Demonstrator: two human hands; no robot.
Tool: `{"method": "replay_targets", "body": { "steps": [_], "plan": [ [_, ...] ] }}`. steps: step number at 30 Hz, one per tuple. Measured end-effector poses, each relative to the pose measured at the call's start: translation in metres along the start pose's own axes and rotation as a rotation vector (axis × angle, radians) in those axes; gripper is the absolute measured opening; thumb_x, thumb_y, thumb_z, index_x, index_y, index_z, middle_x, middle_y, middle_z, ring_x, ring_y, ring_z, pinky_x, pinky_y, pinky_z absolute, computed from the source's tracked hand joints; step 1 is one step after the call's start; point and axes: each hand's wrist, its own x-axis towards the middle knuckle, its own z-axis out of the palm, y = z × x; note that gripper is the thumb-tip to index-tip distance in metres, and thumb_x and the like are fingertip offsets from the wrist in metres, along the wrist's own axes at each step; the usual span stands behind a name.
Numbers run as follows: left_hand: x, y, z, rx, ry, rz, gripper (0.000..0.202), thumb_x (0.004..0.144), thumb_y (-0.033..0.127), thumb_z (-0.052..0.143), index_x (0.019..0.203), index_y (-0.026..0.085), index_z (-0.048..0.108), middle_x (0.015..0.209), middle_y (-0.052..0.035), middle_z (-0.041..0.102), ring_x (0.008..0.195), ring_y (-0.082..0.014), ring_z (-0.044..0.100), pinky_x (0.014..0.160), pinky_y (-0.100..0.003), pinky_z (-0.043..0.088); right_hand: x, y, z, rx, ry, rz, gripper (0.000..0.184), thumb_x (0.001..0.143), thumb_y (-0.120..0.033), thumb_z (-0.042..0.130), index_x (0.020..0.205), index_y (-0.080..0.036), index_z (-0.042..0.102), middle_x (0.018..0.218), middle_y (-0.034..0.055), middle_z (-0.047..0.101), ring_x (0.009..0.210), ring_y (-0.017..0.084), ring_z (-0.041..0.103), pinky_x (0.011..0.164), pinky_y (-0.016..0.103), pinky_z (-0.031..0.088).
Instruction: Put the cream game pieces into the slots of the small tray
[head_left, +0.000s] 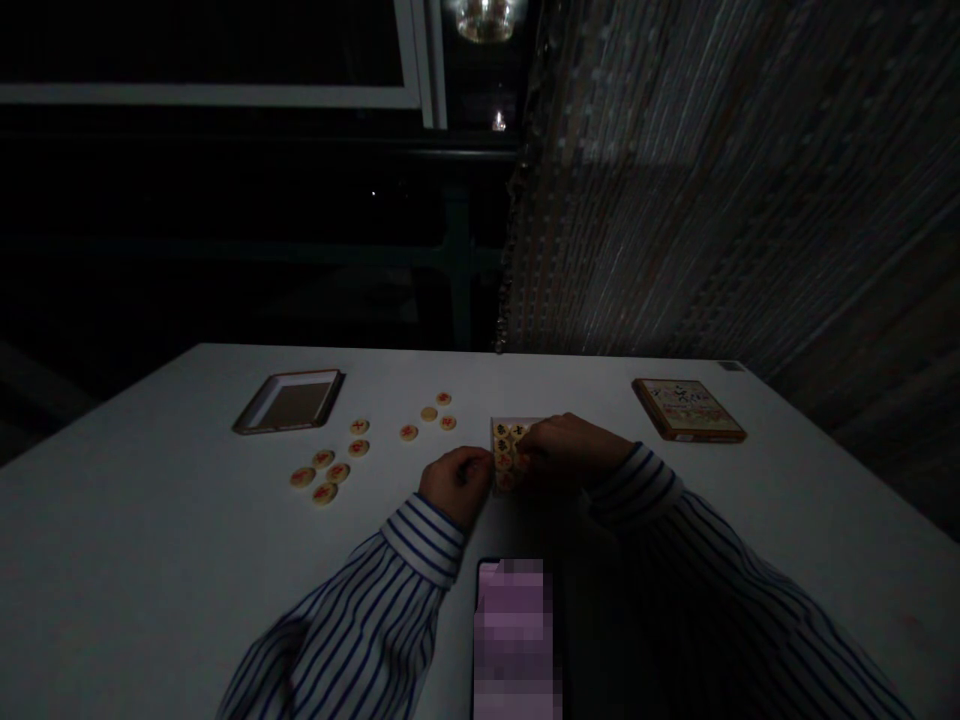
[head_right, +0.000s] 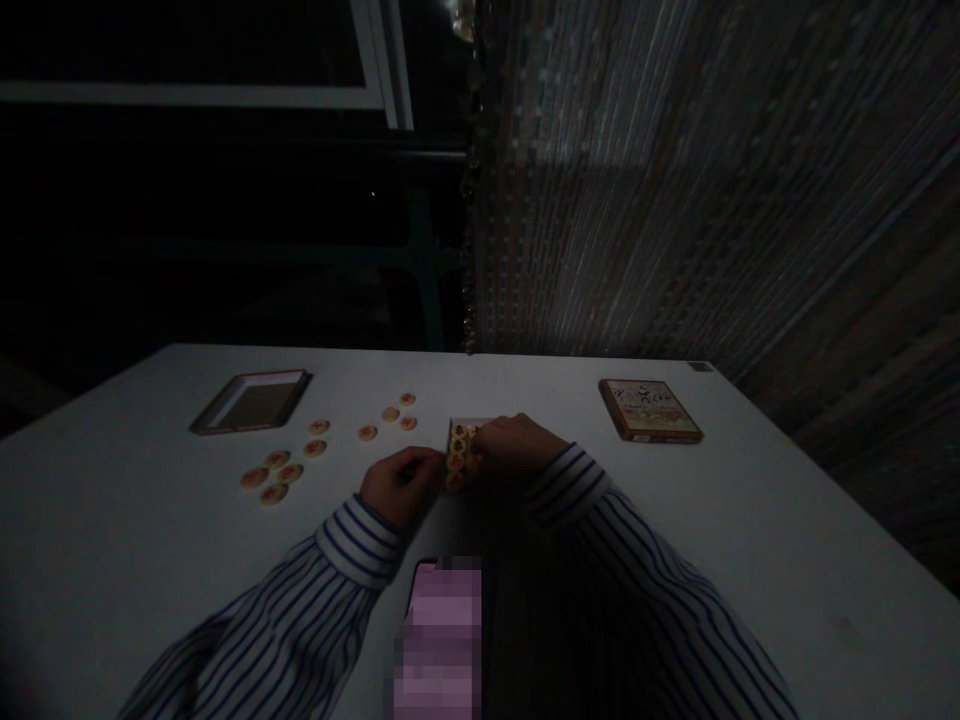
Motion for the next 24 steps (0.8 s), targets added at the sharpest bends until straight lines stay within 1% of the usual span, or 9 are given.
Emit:
{"method": "replay_targets", "body": {
  "steps": [5,10,12,14,19,24],
  "plan": [
    [0.0,-0.002,0.003,-0.004,0.027,0.011,0.022,0.071,0.031,0.051,0.077,0.016,0.065,0.068,-0.0034,0.066,0.063,-0.0137,0.059,0.06,-0.025,0.046,0.0,0.0,0.0,0.021,0.007,0.002,0.027,0.076,-0.03,0.043,0.088,-0.019,0.063,0.089,0.0077,0.063,0.076,0.016,0.057,0.062,0.025,0.035],
    [0.001,-0.004,0.003,-0.018,0.019,0.019,0.021,0.07,0.03,0.052,0.077,0.016,0.065,0.069,-0.0033,0.066,0.062,-0.0134,0.059,0.06,-0.025,0.047,0.0,0.003,0.002,-0.005,0.022,-0.026,0.026,0.074,-0.029,0.045,0.089,-0.019,0.063,0.087,0.0074,0.064,0.075,0.017,0.057,0.062,0.025,0.035],
    [0.001,-0.003,0.001,-0.013,0.007,0.022,0.021,0.071,0.03,0.052,0.078,0.016,0.065,0.069,-0.0035,0.066,0.062,-0.0133,0.059,0.06,-0.025,0.047,-0.001,0.005,0.002,-0.015,0.059,-0.026,0.026,0.075,-0.028,0.044,0.09,-0.019,0.063,0.087,0.007,0.064,0.077,0.017,0.057,0.064,0.026,0.035],
    [0.001,-0.002,0.0,-0.015,0.007,0.022,0.021,0.071,0.03,0.051,0.077,0.016,0.065,0.069,-0.0034,0.066,0.062,-0.0131,0.059,0.06,-0.024,0.047,-0.002,0.006,0.001,-0.029,0.123,-0.017,0.027,0.077,-0.026,0.041,0.09,-0.019,0.063,0.088,0.0075,0.064,0.079,0.018,0.057,0.066,0.026,0.035],
    [0.0,-0.002,0.0,0.005,0.049,0.018,0.021,0.071,0.03,0.051,0.077,0.016,0.065,0.067,-0.0028,0.066,0.062,-0.0129,0.059,0.06,-0.024,0.047,-0.008,0.004,-0.008,-0.047,0.269,-0.005,0.029,0.081,-0.026,0.037,0.094,-0.018,0.061,0.091,0.0072,0.064,0.083,0.017,0.056,0.071,0.027,0.035],
    [0.001,0.0,-0.001,0.011,0.032,0.013,0.022,0.071,0.031,0.051,0.077,0.016,0.065,0.069,-0.0033,0.066,0.064,-0.0134,0.059,0.062,-0.025,0.047,-0.014,0.002,-0.015,-0.066,0.339,-0.001,0.029,0.084,-0.029,0.035,0.093,-0.018,0.06,0.09,0.0068,0.064,0.082,0.017,0.056,0.07,0.027,0.035]
  ]
}}
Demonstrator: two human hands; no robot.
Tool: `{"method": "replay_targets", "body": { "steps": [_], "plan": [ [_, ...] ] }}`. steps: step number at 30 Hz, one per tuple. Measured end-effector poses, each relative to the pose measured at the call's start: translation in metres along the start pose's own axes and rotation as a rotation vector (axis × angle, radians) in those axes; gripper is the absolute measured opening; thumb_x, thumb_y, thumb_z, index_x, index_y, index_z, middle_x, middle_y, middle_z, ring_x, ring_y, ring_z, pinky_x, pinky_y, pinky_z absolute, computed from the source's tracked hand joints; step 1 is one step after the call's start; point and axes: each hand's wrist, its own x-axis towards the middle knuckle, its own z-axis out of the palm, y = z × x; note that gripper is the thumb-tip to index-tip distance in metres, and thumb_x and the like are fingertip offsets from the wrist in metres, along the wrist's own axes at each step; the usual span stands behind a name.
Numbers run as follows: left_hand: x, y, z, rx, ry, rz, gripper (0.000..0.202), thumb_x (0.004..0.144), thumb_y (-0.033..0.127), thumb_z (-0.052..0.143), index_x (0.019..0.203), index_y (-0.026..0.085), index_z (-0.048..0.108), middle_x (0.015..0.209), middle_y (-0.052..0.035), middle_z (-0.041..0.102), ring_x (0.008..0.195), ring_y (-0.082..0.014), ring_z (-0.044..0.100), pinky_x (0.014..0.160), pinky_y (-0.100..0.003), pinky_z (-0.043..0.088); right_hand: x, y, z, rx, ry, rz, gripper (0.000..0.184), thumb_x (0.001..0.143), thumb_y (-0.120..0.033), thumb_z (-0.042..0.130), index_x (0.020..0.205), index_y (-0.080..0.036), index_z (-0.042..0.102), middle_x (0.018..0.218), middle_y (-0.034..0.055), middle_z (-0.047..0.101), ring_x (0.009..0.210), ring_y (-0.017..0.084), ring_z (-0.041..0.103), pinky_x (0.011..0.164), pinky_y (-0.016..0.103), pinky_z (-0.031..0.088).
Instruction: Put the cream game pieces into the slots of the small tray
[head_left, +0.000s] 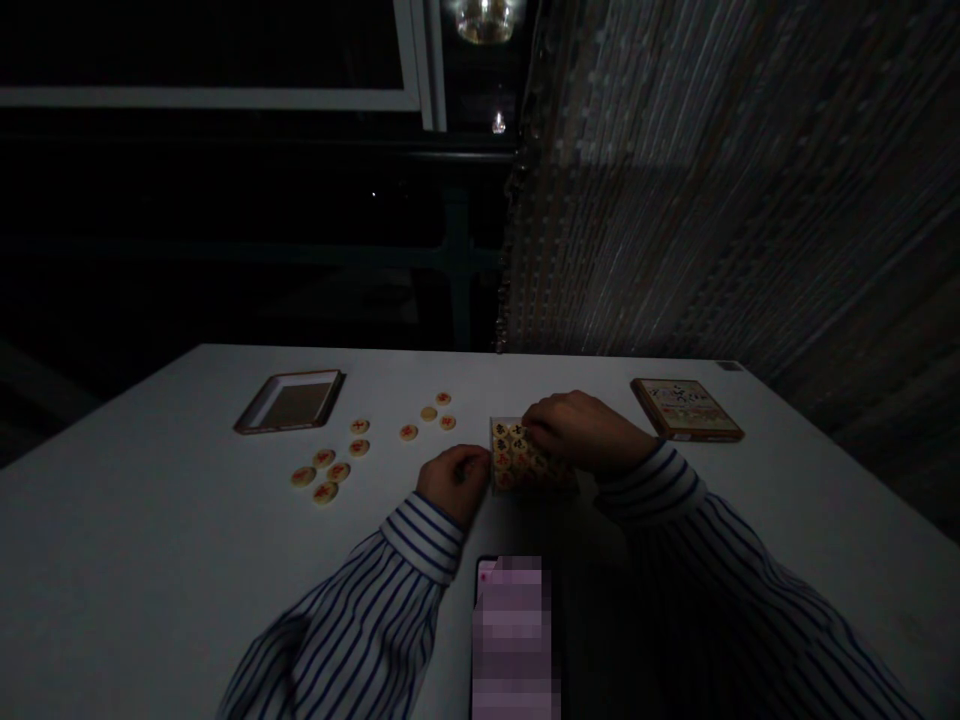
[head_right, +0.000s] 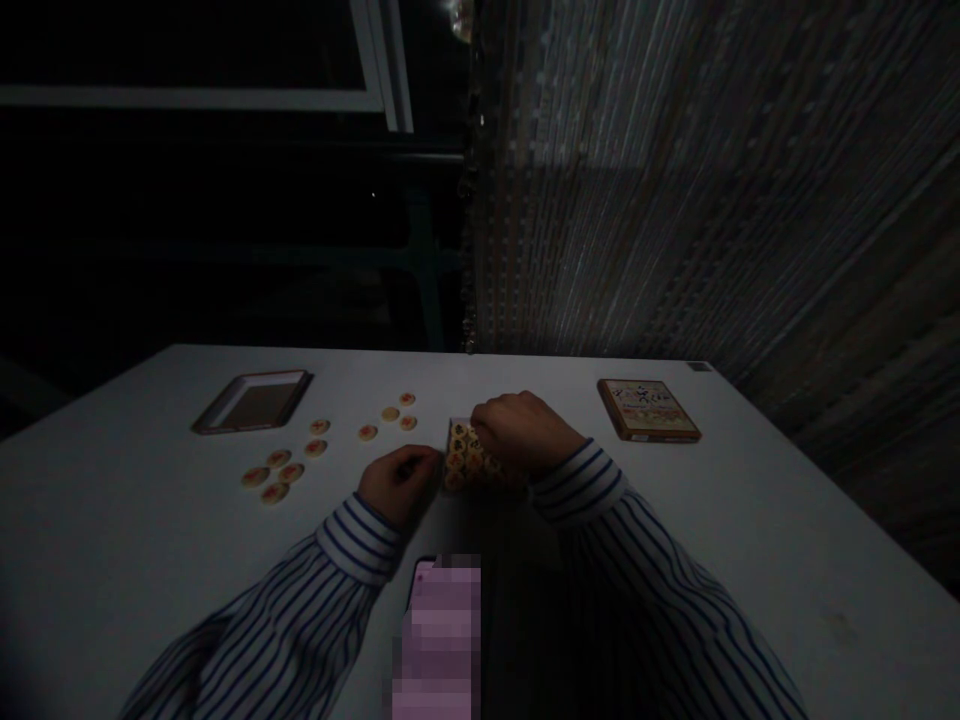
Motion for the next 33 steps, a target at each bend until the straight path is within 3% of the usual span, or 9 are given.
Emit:
{"method": "replay_targets", "body": {
  "steps": [23,33],
  "plan": [
    [0.003,-0.011,0.004,-0.101,0.12,-0.03,0.024,0.068,0.034,0.052,0.075,0.015,0.065,0.064,-0.0031,0.065,0.065,-0.0145,0.059,0.066,-0.027,0.047,-0.01,-0.005,-0.015,0.039,0.015,0.015,0.031,0.084,-0.028,0.033,0.098,-0.017,0.059,0.095,0.0078,0.063,0.087,0.017,0.055,0.076,0.028,0.034],
    [0.004,-0.011,0.004,-0.107,0.137,-0.014,0.025,0.069,0.035,0.051,0.075,0.014,0.065,0.067,-0.0047,0.066,0.065,-0.0147,0.059,0.066,-0.028,0.048,-0.008,-0.003,-0.012,0.073,0.065,-0.042,0.031,0.085,-0.026,0.033,0.096,-0.017,0.06,0.091,0.0074,0.064,0.087,0.017,0.055,0.077,0.027,0.034]
  ]
}}
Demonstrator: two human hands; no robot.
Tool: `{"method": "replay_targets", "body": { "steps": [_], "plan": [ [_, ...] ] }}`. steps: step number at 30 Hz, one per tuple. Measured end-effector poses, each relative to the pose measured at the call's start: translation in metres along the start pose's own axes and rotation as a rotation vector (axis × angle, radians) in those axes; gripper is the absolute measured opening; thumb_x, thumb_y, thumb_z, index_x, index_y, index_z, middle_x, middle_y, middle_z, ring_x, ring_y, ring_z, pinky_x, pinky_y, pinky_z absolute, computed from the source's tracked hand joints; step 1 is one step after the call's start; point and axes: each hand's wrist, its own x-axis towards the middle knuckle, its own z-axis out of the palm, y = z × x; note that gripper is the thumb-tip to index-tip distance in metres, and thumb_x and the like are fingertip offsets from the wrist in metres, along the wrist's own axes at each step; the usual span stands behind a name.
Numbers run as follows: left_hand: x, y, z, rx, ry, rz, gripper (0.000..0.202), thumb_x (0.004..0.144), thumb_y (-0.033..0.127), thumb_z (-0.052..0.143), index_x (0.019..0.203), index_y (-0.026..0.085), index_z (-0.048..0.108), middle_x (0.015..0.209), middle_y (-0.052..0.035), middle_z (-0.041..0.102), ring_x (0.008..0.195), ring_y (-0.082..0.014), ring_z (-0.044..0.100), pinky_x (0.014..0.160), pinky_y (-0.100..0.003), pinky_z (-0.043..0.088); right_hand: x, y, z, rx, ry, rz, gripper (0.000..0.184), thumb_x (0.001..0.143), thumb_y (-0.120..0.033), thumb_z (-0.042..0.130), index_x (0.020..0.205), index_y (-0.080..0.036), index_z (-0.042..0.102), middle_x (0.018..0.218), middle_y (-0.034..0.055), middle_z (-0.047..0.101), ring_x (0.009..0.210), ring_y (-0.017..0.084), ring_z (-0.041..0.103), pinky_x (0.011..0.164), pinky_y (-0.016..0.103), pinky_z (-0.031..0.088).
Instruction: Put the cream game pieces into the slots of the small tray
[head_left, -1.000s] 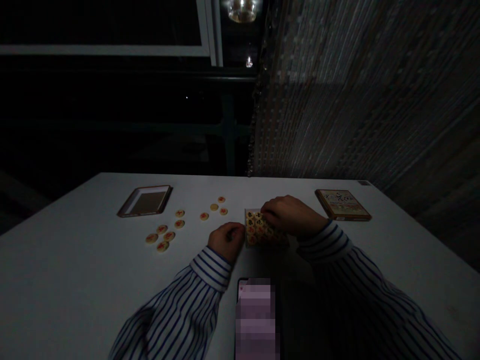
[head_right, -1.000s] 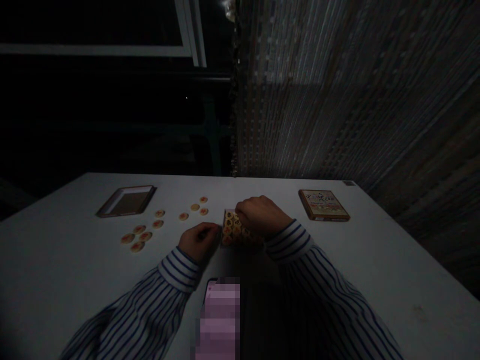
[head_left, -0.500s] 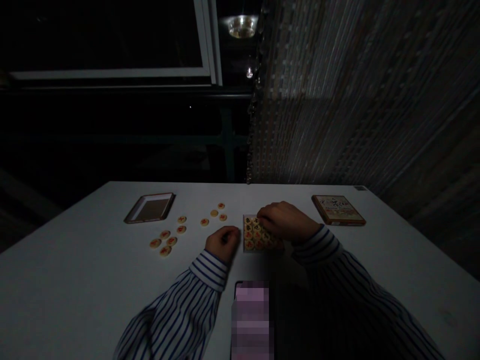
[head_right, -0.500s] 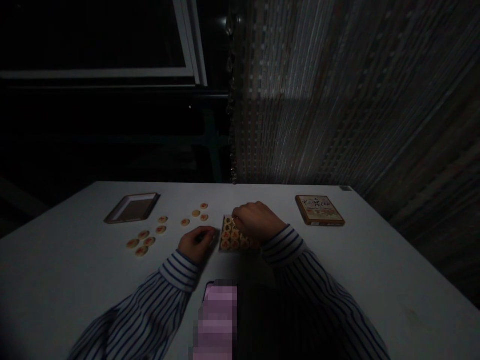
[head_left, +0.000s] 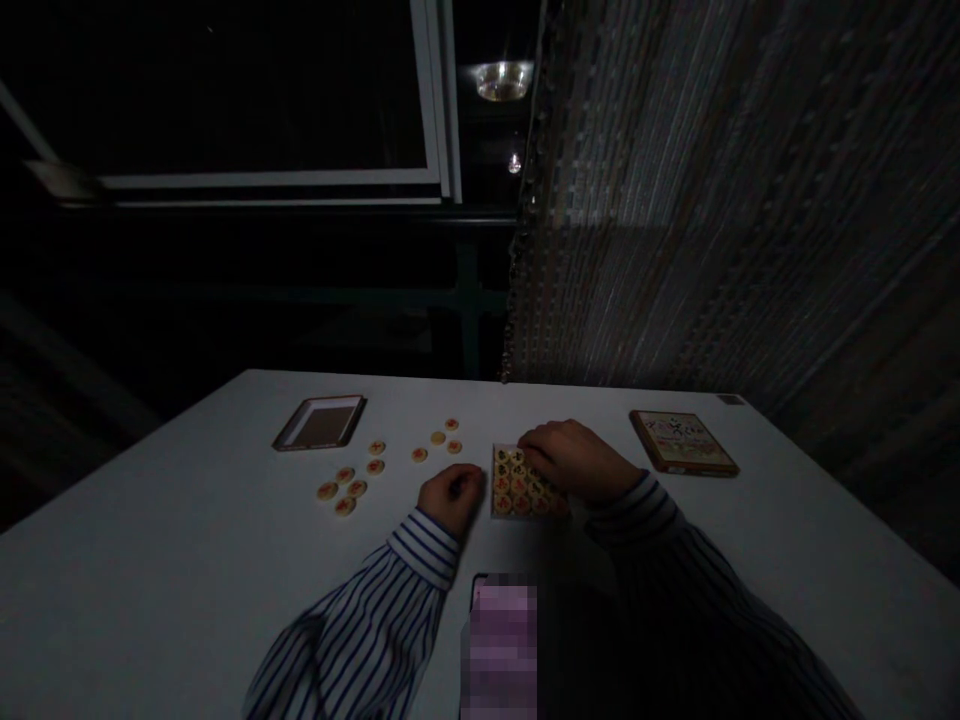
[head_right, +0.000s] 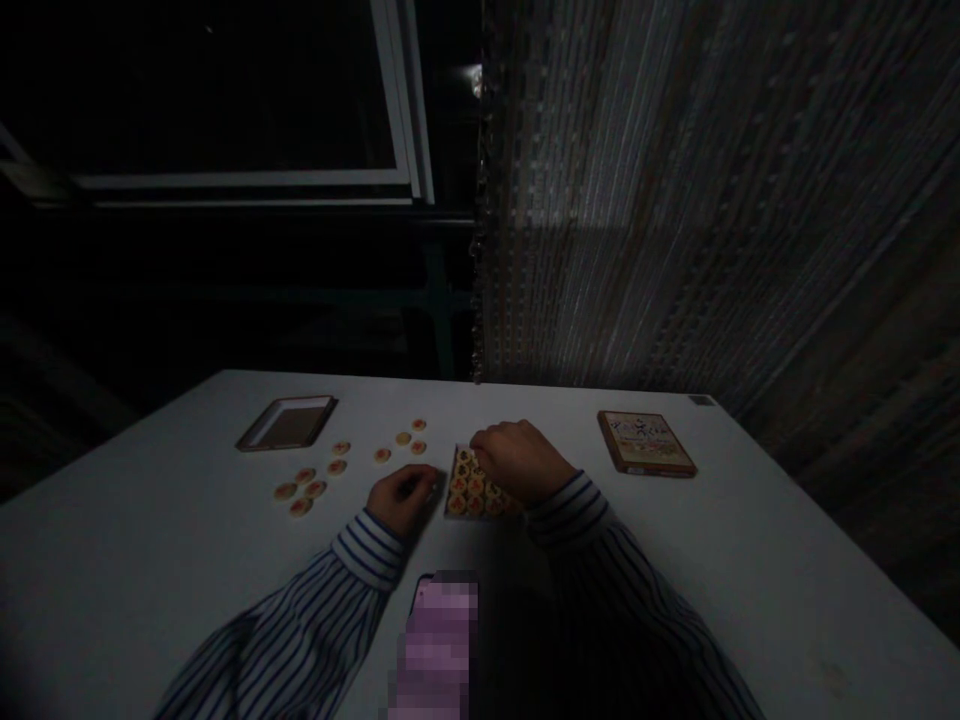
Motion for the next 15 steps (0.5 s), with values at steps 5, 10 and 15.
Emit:
{"method": "replay_targets", "body": {
  "steps": [5,10,15],
  "plan": [
    [-0.0003,-0.0003,-0.0001,0.009,0.004,0.023,0.022,0.069,0.031,0.052,0.075,0.014,0.065,0.068,-0.0043,0.066,0.063,-0.0137,0.059,0.064,-0.027,0.048,0.0035,0.0004,0.0056,0.008,-0.015,-0.037,0.03,0.084,-0.025,0.034,0.099,-0.018,0.059,0.092,0.0062,0.064,0.086,0.017,0.056,0.076,0.028,0.035],
    [-0.0003,-0.0007,-0.0009,0.035,0.004,0.036,0.02,0.07,0.029,0.051,0.076,0.015,0.065,0.069,-0.0036,0.066,0.064,-0.0132,0.058,0.065,-0.026,0.048,0.0046,0.0008,0.0074,0.04,-0.041,-0.016,0.03,0.085,-0.025,0.034,0.099,-0.016,0.059,0.094,0.0077,0.063,0.088,0.016,0.055,0.078,0.027,0.035],
    [-0.0006,-0.0003,-0.0023,0.027,-0.008,0.037,0.021,0.071,0.029,0.05,0.077,0.015,0.065,0.069,-0.0044,0.066,0.064,-0.0133,0.059,0.064,-0.026,0.048,0.0047,0.0053,0.0095,0.066,-0.028,-0.033,0.032,0.086,-0.026,0.032,0.098,-0.016,0.059,0.093,0.0074,0.063,0.088,0.016,0.055,0.078,0.026,0.036]
  ]
}}
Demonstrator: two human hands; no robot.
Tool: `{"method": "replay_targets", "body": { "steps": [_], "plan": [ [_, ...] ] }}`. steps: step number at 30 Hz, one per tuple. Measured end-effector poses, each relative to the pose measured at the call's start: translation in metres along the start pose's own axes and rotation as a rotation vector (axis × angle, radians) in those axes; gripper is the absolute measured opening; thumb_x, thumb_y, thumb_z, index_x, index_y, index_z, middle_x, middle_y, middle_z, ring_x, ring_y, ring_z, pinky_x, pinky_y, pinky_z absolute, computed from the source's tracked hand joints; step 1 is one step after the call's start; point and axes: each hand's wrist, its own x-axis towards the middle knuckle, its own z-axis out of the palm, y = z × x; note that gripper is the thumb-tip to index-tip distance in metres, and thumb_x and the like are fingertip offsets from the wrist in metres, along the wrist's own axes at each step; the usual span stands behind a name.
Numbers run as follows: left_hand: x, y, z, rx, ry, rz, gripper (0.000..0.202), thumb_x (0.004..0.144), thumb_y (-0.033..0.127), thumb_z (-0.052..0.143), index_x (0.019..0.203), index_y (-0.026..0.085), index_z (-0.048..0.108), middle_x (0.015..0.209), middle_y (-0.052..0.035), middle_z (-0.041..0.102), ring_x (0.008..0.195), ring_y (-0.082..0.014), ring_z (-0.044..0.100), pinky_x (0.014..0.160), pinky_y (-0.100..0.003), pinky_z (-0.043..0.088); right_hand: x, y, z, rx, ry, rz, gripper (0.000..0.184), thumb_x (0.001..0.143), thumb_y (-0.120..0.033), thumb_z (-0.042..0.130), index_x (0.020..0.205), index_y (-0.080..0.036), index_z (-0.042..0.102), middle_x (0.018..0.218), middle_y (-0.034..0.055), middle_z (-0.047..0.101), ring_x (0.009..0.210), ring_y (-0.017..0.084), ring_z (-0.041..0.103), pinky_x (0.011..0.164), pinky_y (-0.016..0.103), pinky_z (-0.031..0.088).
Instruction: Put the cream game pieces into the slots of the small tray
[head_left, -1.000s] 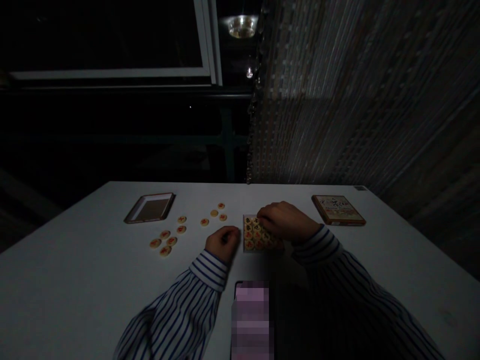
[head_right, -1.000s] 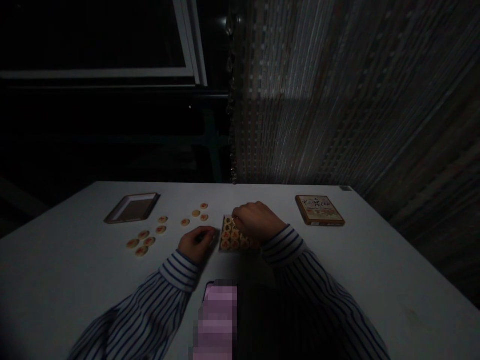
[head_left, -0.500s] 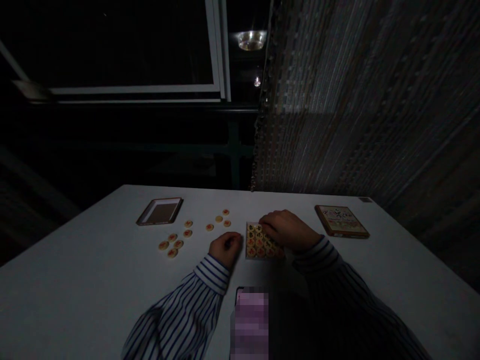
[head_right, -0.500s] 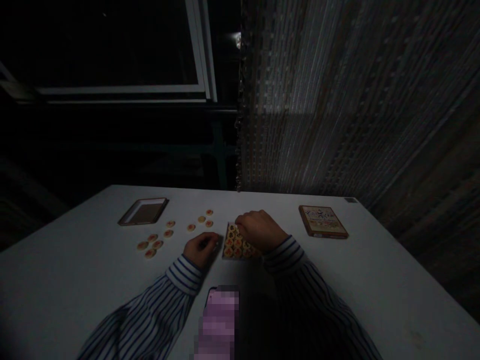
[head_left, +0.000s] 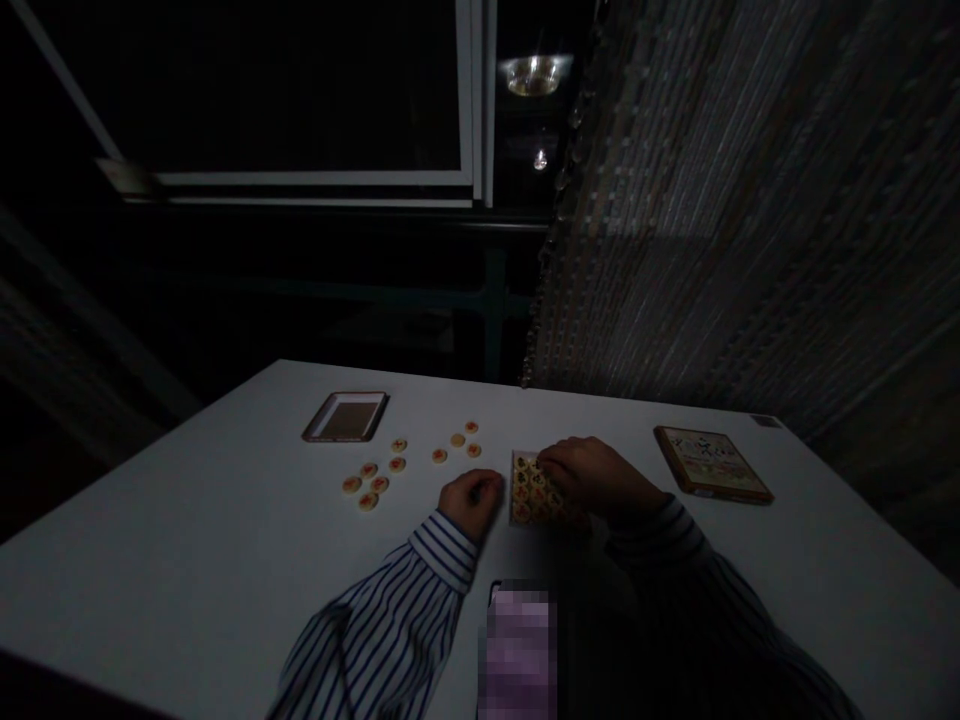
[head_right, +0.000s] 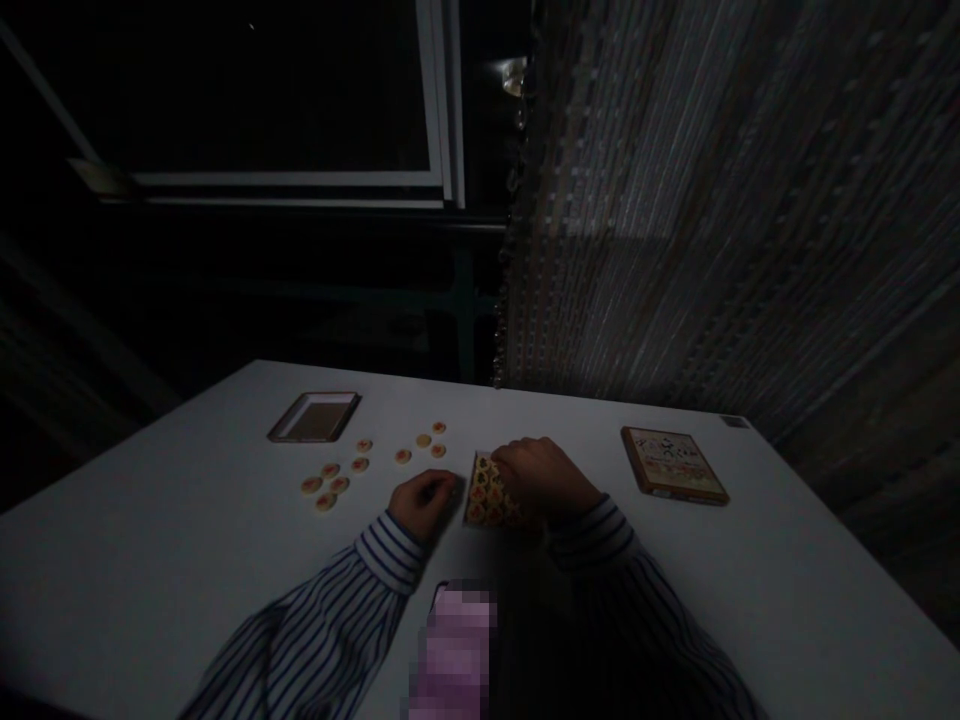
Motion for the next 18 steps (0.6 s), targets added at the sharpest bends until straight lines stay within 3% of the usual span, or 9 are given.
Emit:
{"method": "replay_targets", "body": {
  "steps": [5,18],
  "plan": [
    [-0.001,0.001,-0.003,-0.005,-0.055,0.036,0.021,0.073,0.028,0.048,0.079,0.016,0.065,0.072,-0.004,0.066,0.066,-0.0129,0.059,0.064,-0.025,0.048,0.001,0.006,0.006,0.021,0.002,-0.009,0.032,0.086,-0.029,0.033,0.098,-0.017,0.059,0.092,0.0073,0.063,0.087,0.016,0.056,0.076,0.026,0.037],
    [-0.001,0.0,-0.005,0.016,-0.049,0.018,0.017,0.071,0.022,0.05,0.077,0.016,0.065,0.072,-0.0043,0.067,0.065,-0.0134,0.059,0.065,-0.026,0.048,0.005,0.012,0.008,-0.038,-0.073,0.053,0.029,0.082,-0.023,0.039,0.101,-0.016,0.059,0.093,0.0093,0.063,0.088,0.018,0.056,0.076,0.028,0.039]
  ]
}}
